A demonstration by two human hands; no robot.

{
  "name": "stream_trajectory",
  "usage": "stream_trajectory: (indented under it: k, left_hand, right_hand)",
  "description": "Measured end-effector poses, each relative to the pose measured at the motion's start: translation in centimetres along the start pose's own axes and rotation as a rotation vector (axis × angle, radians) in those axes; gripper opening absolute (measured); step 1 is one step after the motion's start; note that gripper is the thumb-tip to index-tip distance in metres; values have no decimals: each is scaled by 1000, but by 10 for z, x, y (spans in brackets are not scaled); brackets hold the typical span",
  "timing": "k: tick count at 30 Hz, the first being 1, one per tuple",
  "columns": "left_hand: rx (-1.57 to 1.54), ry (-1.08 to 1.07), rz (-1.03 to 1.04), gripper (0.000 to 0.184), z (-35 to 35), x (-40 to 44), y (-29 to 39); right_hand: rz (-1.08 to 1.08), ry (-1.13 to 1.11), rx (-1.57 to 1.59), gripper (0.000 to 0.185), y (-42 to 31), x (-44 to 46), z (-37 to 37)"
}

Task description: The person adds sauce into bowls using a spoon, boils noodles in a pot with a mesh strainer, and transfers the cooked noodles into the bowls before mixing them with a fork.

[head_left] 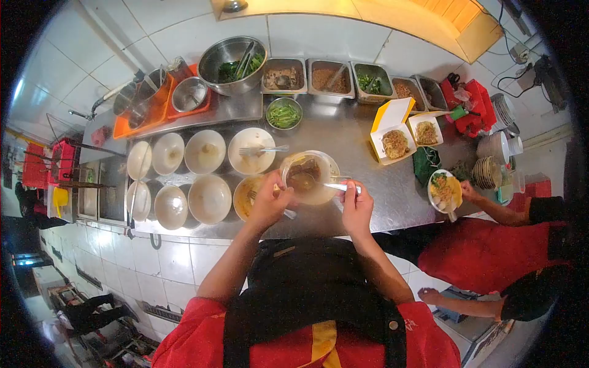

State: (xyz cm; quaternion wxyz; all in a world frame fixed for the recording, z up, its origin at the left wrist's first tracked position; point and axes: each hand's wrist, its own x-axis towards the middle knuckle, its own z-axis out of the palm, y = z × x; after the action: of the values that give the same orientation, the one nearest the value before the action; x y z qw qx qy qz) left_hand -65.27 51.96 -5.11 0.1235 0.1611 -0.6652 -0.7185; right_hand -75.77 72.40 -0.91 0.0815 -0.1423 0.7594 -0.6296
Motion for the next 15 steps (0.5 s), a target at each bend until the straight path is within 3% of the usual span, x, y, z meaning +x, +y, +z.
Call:
stream_trajectory:
  k: [3, 5, 8, 15]
  left_hand:
    - [210, -33, 37, 20, -3, 2, -6]
    - [-113, 13, -129, 21, 5, -1, 20]
    - [-53, 28, -110, 22, -1, 1, 11]
    - [-88, 195, -122, 20, -34, 8, -5]
  right_hand:
    - [72, 14, 40, 25, 1, 2, 1]
    - [176, 35, 197, 25, 5, 4, 1]
    - [301, 73, 285, 25, 0, 7, -3]
    - [244, 160, 289, 24, 13, 12, -19]
